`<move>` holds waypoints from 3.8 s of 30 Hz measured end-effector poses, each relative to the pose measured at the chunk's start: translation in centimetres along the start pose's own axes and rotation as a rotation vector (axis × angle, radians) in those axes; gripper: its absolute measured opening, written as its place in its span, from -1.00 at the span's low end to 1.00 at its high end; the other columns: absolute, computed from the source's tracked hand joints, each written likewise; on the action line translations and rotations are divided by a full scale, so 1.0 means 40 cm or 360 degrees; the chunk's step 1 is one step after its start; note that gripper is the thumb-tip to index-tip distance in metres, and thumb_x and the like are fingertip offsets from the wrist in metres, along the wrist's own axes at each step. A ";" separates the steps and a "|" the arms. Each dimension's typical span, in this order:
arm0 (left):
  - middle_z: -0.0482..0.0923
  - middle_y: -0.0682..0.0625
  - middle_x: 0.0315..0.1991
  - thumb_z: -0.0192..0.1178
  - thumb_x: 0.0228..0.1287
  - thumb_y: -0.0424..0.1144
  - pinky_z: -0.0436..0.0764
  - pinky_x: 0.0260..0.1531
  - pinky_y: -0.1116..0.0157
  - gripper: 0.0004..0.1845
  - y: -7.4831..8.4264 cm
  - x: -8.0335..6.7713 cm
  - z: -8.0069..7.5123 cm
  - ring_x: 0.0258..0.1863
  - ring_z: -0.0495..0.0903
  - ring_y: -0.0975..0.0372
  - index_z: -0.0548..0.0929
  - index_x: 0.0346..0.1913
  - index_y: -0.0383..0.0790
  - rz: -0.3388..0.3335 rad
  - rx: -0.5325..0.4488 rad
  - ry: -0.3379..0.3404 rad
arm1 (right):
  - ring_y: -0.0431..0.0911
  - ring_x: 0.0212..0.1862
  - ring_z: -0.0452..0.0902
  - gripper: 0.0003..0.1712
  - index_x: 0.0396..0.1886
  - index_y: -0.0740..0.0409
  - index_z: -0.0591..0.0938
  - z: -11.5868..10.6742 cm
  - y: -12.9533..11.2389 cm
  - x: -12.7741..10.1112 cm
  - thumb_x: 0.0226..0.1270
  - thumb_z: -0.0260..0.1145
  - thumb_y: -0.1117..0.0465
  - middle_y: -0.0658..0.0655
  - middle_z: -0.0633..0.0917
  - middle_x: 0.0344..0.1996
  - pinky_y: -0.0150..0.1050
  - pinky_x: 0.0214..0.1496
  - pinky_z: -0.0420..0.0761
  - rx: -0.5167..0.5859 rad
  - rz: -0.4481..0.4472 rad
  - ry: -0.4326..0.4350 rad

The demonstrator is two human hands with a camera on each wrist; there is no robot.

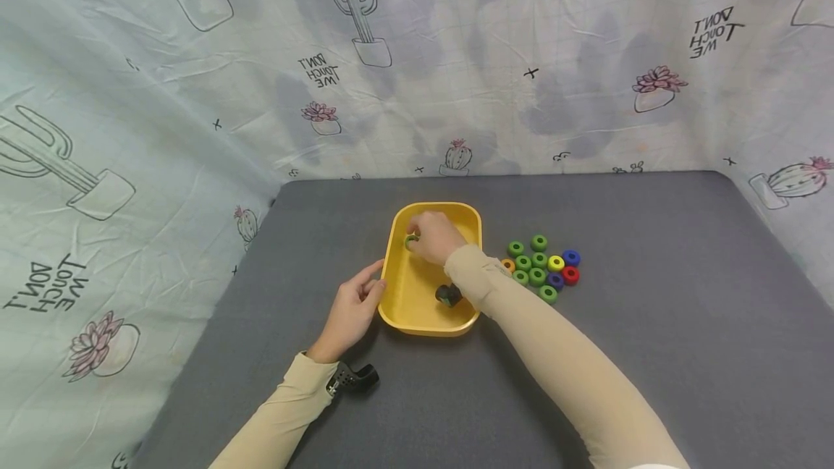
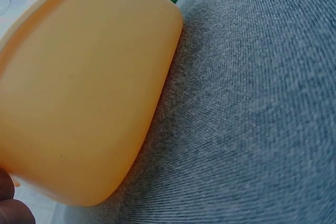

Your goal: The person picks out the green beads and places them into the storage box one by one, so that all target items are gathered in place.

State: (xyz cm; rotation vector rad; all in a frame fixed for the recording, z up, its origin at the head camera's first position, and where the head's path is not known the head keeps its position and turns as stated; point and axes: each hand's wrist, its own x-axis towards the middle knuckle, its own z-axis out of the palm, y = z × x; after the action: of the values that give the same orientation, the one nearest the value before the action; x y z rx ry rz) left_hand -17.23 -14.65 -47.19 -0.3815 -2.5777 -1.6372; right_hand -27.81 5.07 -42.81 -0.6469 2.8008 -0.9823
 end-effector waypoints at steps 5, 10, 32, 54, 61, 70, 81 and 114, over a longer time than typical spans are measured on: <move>0.43 0.08 -0.56 0.10 0.60 -0.31 0.34 -0.52 0.43 -0.53 0.000 0.001 0.000 -0.63 0.33 0.36 0.48 0.47 -0.32 -0.0011 -0.0003 -0.0007 | 0.05 -0.08 0.71 -0.72 0.06 0.25 0.76 -0.009 -0.001 -0.012 0.39 0.45 0.28 0.24 0.75 -0.04 -0.07 0.06 0.69 0.0052 -0.0024 0.0027; 0.45 0.07 -0.54 0.10 0.60 -0.30 0.36 -0.50 0.42 -0.53 -0.001 -0.001 0.000 -0.62 0.36 0.34 0.47 0.48 -0.30 -0.0021 -0.0006 -0.0009 | 0.04 -0.09 0.69 -0.72 0.06 0.24 0.76 -0.025 -0.009 -0.029 0.41 0.44 0.26 0.22 0.76 -0.07 -0.07 0.02 0.68 0.0107 -0.0035 0.0056; 0.50 0.03 -0.51 0.09 0.61 -0.30 0.37 -0.47 0.42 -0.53 -0.003 -0.005 0.000 -0.57 0.38 0.33 0.47 0.48 -0.30 -0.0016 0.0025 -0.0003 | 0.02 -0.09 0.71 -0.72 0.06 0.14 0.75 -0.120 -0.034 -0.188 0.40 0.46 0.23 0.21 0.76 0.02 -0.02 -0.04 0.71 0.0269 -0.0167 0.0253; 0.57 -0.01 -0.47 0.10 0.61 -0.29 0.41 -0.43 0.42 -0.52 -0.003 -0.003 0.000 -0.54 0.43 0.31 0.46 0.48 -0.31 -0.0031 0.0032 -0.0018 | -0.29 -0.22 0.61 -0.72 -0.01 -0.05 0.77 -0.168 0.052 -0.388 0.31 0.52 0.28 -0.11 0.73 -0.17 -0.25 -0.17 0.67 0.0143 -0.0173 0.0454; 0.51 0.02 -0.49 0.09 0.61 -0.30 0.40 -0.44 0.42 -0.52 -0.002 -0.002 0.003 -0.55 0.41 0.31 0.45 0.49 -0.33 -0.0015 0.0039 -0.0036 | -0.31 -0.23 0.62 -0.67 -0.04 -0.12 0.76 -0.173 0.080 -0.435 0.26 0.55 0.32 -0.19 0.70 -0.14 -0.29 -0.22 0.66 0.0073 -0.0201 0.0518; 0.52 -0.02 -0.49 0.10 0.62 -0.27 0.39 -0.44 0.41 -0.52 -0.004 -0.006 0.001 -0.56 0.41 0.30 0.45 0.49 -0.29 -0.0024 0.0009 -0.0027 | -0.32 -0.30 0.62 -0.63 -0.02 -0.07 0.76 -0.162 0.129 -0.479 0.18 0.60 0.30 -0.07 0.72 -0.20 -0.26 -0.28 0.64 -0.0053 -0.0162 0.0529; 0.48 0.02 -0.52 0.11 0.61 -0.28 0.37 -0.45 0.41 -0.53 -0.011 -0.007 -0.004 -0.57 0.40 0.30 0.48 0.48 -0.26 -0.0014 0.0008 -0.0009 | -0.25 -0.33 0.62 -0.64 0.00 0.07 0.77 -0.149 0.190 -0.523 0.19 0.60 0.26 -0.02 0.71 -0.25 -0.29 -0.34 0.61 -0.0102 -0.0043 0.0541; 0.61 -0.15 -0.42 0.11 0.61 -0.29 0.42 -0.44 0.41 -0.52 -0.009 -0.005 -0.006 -0.54 0.43 0.30 0.45 0.49 -0.32 0.0008 -0.0003 -0.0030 | -0.24 -0.35 0.56 -0.54 0.00 0.12 0.77 -0.101 0.270 -0.526 0.04 0.66 0.31 0.00 0.68 -0.18 -0.28 -0.40 0.52 -0.0386 -0.0163 0.0565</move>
State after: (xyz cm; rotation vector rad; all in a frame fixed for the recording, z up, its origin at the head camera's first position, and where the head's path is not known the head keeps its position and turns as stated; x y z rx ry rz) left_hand -17.14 -15.03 -47.43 -0.4053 -2.5862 -1.6424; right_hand -13.59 23.89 -47.18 -0.7112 3.2660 -0.8536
